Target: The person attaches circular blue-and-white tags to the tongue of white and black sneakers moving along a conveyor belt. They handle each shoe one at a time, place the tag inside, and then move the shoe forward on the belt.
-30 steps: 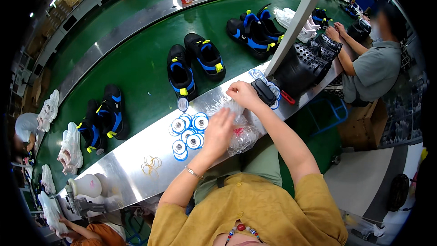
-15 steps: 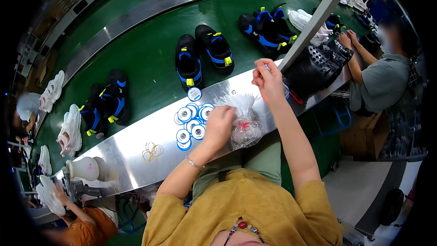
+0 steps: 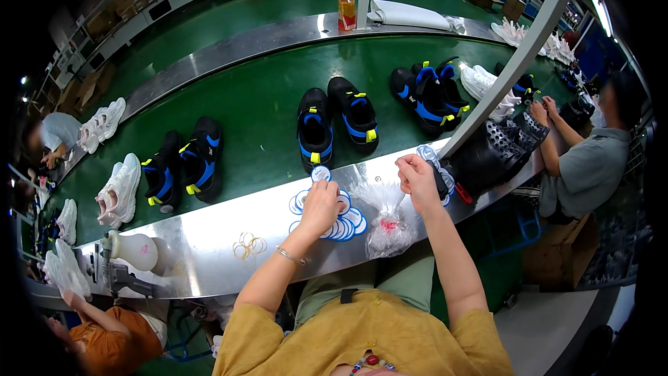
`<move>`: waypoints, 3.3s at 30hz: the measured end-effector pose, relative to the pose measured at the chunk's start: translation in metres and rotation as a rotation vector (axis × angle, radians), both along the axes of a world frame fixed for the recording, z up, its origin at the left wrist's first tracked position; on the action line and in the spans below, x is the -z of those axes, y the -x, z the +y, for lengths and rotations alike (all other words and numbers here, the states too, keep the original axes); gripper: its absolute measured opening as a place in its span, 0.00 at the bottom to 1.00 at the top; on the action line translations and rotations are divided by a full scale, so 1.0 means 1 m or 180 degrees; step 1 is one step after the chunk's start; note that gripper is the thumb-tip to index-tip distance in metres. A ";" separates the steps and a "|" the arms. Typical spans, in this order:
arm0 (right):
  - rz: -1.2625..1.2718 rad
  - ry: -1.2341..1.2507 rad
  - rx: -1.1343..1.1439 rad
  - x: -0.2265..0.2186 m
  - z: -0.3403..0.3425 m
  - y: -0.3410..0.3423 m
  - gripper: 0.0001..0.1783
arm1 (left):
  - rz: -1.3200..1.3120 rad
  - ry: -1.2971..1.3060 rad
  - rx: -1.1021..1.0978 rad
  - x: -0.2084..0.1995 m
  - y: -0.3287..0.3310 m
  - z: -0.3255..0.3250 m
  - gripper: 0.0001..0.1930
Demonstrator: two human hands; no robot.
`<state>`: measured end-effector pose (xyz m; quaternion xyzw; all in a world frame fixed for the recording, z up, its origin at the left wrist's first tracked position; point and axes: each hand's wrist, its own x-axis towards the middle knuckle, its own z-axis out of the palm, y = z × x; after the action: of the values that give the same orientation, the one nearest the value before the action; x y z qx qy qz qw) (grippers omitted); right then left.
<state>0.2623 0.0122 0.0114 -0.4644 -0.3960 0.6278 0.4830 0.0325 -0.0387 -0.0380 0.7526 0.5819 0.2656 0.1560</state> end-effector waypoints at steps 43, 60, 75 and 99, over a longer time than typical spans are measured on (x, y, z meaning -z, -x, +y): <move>-0.2405 -0.2017 0.0037 -0.009 -0.049 0.063 0.06 | -0.3286 0.0473 -0.0442 -0.047 -0.037 -0.011 0.08; -0.3046 -0.2701 0.0046 -0.008 -0.041 0.054 0.03 | -0.2369 -0.0337 -0.0108 -0.055 -0.042 -0.013 0.07; -0.1791 -0.1993 -0.0389 0.003 -0.024 0.029 0.07 | -0.3278 0.0571 -0.0135 -0.033 -0.057 0.018 0.04; -0.2577 -0.1454 -0.1610 0.029 0.042 0.020 0.09 | -0.1730 -0.0356 0.0603 -0.019 -0.009 0.057 0.03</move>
<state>0.2424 0.0539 -0.0179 -0.4426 -0.7772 0.3928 0.2137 0.0411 0.0180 -0.0194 0.7123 0.4303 0.4735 0.2885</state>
